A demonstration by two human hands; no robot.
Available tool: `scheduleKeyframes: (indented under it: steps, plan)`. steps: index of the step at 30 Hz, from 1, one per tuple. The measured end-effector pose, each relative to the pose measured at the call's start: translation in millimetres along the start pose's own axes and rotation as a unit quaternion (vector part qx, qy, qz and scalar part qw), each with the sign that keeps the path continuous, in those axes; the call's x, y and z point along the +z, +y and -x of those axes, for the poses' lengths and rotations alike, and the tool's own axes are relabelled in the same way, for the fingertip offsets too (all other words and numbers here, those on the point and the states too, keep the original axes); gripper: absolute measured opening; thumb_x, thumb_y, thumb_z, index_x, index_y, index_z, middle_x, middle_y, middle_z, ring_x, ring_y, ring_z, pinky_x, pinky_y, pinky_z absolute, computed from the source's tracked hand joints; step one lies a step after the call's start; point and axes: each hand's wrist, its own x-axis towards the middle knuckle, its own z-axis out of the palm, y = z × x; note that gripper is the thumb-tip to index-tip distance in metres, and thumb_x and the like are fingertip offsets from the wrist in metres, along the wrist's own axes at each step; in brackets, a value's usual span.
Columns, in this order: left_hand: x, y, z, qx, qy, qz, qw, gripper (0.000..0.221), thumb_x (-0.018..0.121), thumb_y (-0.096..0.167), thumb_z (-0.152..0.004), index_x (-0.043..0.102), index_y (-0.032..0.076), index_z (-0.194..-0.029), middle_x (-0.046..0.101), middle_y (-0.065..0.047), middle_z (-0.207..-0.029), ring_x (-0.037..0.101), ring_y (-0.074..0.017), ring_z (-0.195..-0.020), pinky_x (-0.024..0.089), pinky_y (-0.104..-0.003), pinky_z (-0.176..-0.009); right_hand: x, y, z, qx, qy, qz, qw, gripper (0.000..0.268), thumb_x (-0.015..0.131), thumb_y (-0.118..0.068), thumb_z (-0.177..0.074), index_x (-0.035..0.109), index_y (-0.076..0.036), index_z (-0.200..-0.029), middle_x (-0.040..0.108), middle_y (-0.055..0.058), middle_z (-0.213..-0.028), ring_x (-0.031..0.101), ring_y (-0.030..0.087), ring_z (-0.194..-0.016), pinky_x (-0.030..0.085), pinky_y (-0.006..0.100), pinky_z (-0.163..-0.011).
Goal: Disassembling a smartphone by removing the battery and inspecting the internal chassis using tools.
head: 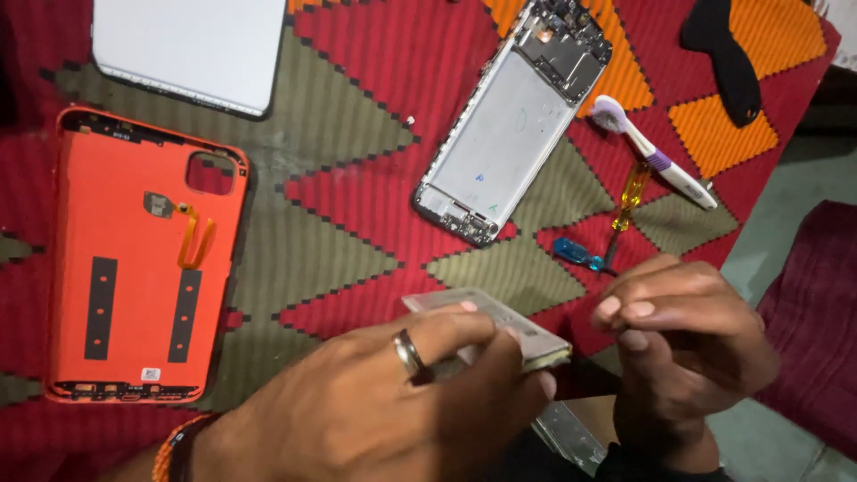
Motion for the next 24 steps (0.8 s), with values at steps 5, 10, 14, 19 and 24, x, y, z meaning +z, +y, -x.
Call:
scheduleKeyframes:
  steps: [5, 10, 14, 19, 24]
  plan:
    - [12.9, -21.6, 3.8, 0.089, 0.109, -0.118, 0.983, 0.017, 0.062, 0.0, -0.109, 0.074, 0.001, -0.12, 0.058, -0.013, -0.117, 0.068, -0.0281, -0.101, 0.065, -0.04, -0.091, 10.9, -7.1, 1.5, 0.079, 0.069, 0.002, 0.995, 0.008, 0.064, -0.012, -0.097, 0.059, -0.007, -0.096, 0.059, 0.01, -0.089, 0.067, 0.019, -0.074, 0.06, 0.024, -0.065]
    - [18.7, -31.0, 4.7, 0.117, 0.141, -0.125, 0.975, 0.013, 0.077, -0.002, -0.105, 0.073, -0.001, -0.117, 0.063, -0.014, -0.11, 0.07, -0.0276, -0.092, 0.069, -0.039, -0.087, 4.1, -4.2, -4.3, 0.073, 0.044, 0.006, 0.996, 0.008, 0.066, -0.013, -0.097, 0.058, -0.012, -0.095, 0.061, 0.008, -0.088, 0.067, 0.018, -0.072, 0.06, 0.024, -0.065]
    - [18.7, -34.2, 3.1, 0.109, 0.125, -0.16, 0.973, 0.017, 0.08, -0.001, -0.104, 0.077, 0.007, -0.118, 0.063, -0.007, -0.111, 0.07, -0.0234, -0.099, 0.068, -0.036, -0.09, -3.6, -1.1, 0.9, 0.073, 0.04, -0.012, 0.996, 0.011, 0.069, -0.009, -0.091, 0.058, -0.009, -0.091, 0.063, 0.008, -0.088, 0.068, 0.016, -0.074, 0.065, 0.025, -0.071]
    - [23.2, -42.1, 10.9, 0.117, 0.134, -0.123, 0.976, 0.015, 0.073, -0.001, -0.107, 0.071, 0.003, -0.121, 0.063, -0.011, -0.115, 0.07, -0.0237, -0.094, 0.07, -0.039, -0.09, -2.8, 5.2, 10.2, 0.055, -0.006, -0.058, 0.997, 0.012, 0.068, -0.009, -0.088, 0.059, -0.006, -0.096, 0.067, 0.012, -0.088, 0.074, 0.017, -0.066, 0.066, 0.027, -0.059]
    - [26.3, -45.5, 12.9, 0.131, 0.154, -0.103, 0.974, 0.006, 0.076, 0.0, -0.107, 0.075, 0.003, -0.112, 0.063, -0.011, -0.113, 0.068, -0.0243, -0.093, 0.069, -0.035, -0.086, -7.5, 4.4, 8.5, -0.007, -0.042, -0.054, 0.998, 0.02, 0.074, -0.013, -0.08, 0.059, -0.007, -0.092, 0.067, 0.015, -0.085, 0.076, 0.016, -0.07, 0.073, 0.026, -0.058]
